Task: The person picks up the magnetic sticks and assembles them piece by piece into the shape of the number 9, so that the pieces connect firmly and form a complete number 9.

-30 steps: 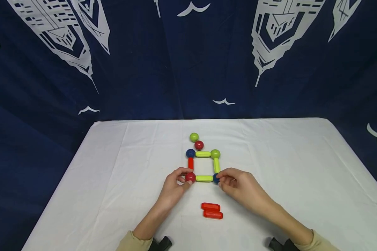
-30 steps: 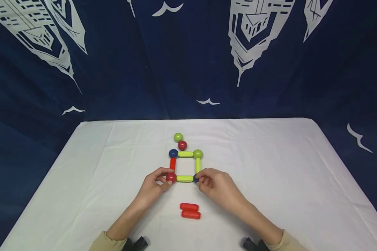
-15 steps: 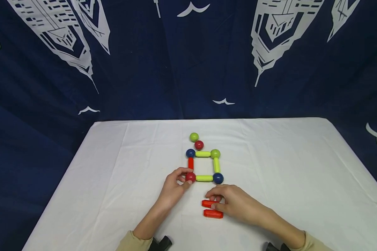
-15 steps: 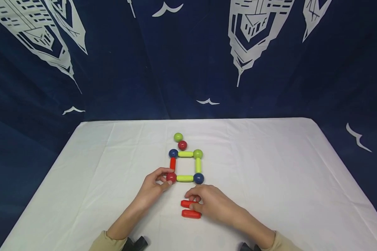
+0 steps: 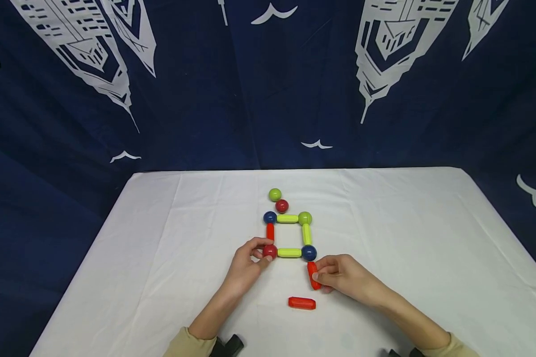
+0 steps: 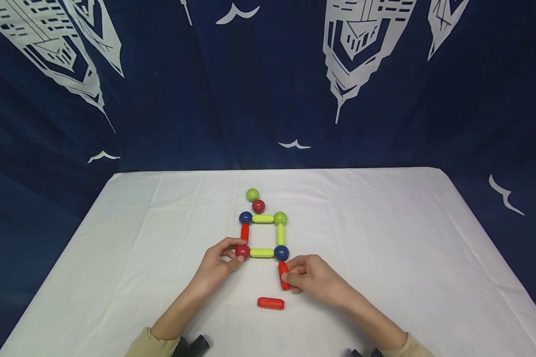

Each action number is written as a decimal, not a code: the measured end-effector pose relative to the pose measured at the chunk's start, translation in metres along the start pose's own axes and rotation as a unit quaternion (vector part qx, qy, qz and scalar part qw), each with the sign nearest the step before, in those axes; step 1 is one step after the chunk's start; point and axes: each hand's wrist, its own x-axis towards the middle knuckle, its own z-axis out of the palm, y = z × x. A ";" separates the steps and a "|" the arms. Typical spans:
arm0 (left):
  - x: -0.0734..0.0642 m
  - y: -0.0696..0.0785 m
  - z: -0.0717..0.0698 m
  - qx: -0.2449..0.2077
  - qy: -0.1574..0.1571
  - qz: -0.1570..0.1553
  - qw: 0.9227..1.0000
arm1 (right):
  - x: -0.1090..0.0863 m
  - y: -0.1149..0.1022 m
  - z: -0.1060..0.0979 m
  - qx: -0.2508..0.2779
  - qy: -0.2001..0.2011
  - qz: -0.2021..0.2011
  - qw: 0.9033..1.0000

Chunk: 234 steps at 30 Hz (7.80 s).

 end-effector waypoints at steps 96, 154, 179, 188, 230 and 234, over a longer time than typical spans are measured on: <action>0.005 -0.001 -0.003 -0.010 0.008 0.010 1.000 | -0.022 0.006 -0.009 -0.092 -0.014 -0.062 0.994; -0.043 0.006 0.015 0.181 -0.125 0.056 0.974 | -0.006 0.022 -0.004 -0.084 -0.048 -0.088 0.991; -0.002 0.015 -0.026 0.123 -0.043 0.097 0.987 | -0.008 0.022 -0.004 -0.103 -0.040 -0.097 0.989; 0.071 0.005 -0.050 0.143 0.021 0.122 0.982 | -0.011 0.021 -0.004 -0.127 -0.033 -0.129 0.983; 0.116 0.019 -0.034 -0.019 0.081 0.084 0.993 | -0.013 0.019 -0.003 -0.142 -0.018 -0.121 0.982; 0.096 0.020 -0.036 0.002 0.075 0.107 0.991 | -0.013 0.019 -0.003 -0.143 -0.020 -0.120 0.982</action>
